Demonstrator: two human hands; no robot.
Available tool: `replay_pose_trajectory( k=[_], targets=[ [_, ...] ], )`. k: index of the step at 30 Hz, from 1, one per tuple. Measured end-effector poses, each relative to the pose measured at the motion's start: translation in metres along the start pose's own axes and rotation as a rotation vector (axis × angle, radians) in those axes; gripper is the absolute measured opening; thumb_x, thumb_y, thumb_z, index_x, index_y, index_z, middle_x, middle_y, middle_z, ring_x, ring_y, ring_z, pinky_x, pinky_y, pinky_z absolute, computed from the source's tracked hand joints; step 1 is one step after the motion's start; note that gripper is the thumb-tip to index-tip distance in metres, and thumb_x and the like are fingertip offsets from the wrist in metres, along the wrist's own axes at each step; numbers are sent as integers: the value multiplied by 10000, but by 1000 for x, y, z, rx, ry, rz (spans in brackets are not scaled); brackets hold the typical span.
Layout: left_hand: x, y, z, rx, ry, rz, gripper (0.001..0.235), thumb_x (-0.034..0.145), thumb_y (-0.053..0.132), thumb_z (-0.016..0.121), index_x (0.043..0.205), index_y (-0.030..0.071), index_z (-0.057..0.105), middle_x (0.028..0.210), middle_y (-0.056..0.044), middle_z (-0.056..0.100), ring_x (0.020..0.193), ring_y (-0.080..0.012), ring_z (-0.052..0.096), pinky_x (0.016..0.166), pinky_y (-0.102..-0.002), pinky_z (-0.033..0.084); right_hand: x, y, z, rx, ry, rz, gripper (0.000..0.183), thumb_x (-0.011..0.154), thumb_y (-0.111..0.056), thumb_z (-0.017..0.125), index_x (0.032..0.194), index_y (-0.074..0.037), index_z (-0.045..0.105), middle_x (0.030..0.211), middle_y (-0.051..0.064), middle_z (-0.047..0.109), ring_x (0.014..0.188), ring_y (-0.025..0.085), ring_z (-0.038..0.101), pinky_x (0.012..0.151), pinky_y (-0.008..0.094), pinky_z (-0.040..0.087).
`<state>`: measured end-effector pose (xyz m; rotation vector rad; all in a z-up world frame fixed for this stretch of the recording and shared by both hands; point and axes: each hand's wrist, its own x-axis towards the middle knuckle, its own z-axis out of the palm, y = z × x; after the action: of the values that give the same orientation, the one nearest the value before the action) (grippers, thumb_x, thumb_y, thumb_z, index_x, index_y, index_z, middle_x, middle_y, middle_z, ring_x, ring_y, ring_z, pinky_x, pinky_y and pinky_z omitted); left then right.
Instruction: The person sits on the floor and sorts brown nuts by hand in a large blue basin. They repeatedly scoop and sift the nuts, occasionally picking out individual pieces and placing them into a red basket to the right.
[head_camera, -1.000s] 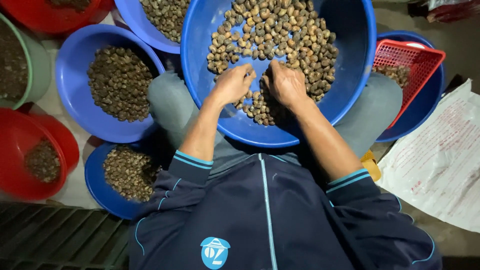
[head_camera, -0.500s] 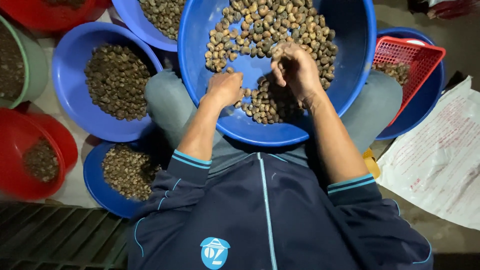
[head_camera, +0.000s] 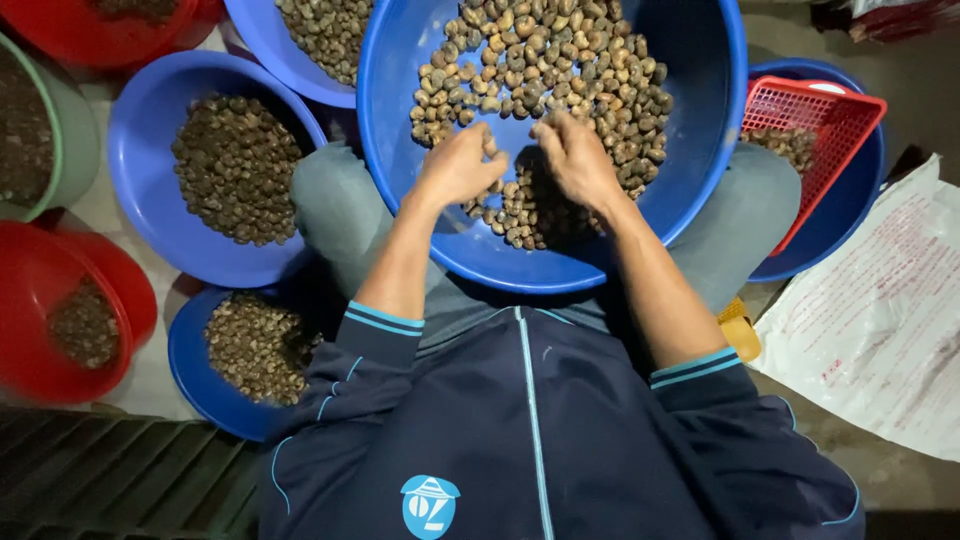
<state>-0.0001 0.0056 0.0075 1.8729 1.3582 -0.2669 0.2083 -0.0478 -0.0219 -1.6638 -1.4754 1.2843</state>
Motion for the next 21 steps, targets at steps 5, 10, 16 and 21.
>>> replay_pose_trajectory(
  k=[5, 10, 16, 21],
  targets=[
    [-4, -2, -12, -1221, -252, 299, 81, 974, 121, 571, 979, 41, 580, 719, -46, 603, 546, -112, 560, 475, -222, 491, -4, 3, 5, -272, -65, -74, 166, 1071, -180, 580, 1089, -19, 617, 941, 173, 704, 740, 267, 664, 673, 434, 608],
    [-25, 12, -39, -1371, -246, 476, 181, 952, 196, 550, 1006, 49, 640, 834, -77, 686, 577, -104, 596, 438, -199, 436, -6, -2, 9, -518, -229, 133, 312, 1022, -301, 610, 1237, -82, 557, 728, 90, 607, 598, 232, 601, 499, 387, 543],
    [-7, 2, -16, -1181, -90, 244, 171, 1006, 213, 645, 914, 70, 666, 734, -34, 677, 486, -63, 562, 376, -176, 420, -8, -4, 8, -657, -403, 213, 264, 1034, -165, 600, 1271, -135, 490, 653, 52, 525, 548, 246, 521, 507, 424, 485],
    [4, -13, 8, -733, 5, 298, 275, 1059, 183, 569, 835, 36, 629, 595, -65, 595, 460, -119, 511, 353, -243, 349, -12, 9, 7, -654, -369, 118, 332, 1000, -369, 595, 1181, -108, 499, 945, 270, 710, 971, 515, 680, 833, 621, 518]
  ],
)
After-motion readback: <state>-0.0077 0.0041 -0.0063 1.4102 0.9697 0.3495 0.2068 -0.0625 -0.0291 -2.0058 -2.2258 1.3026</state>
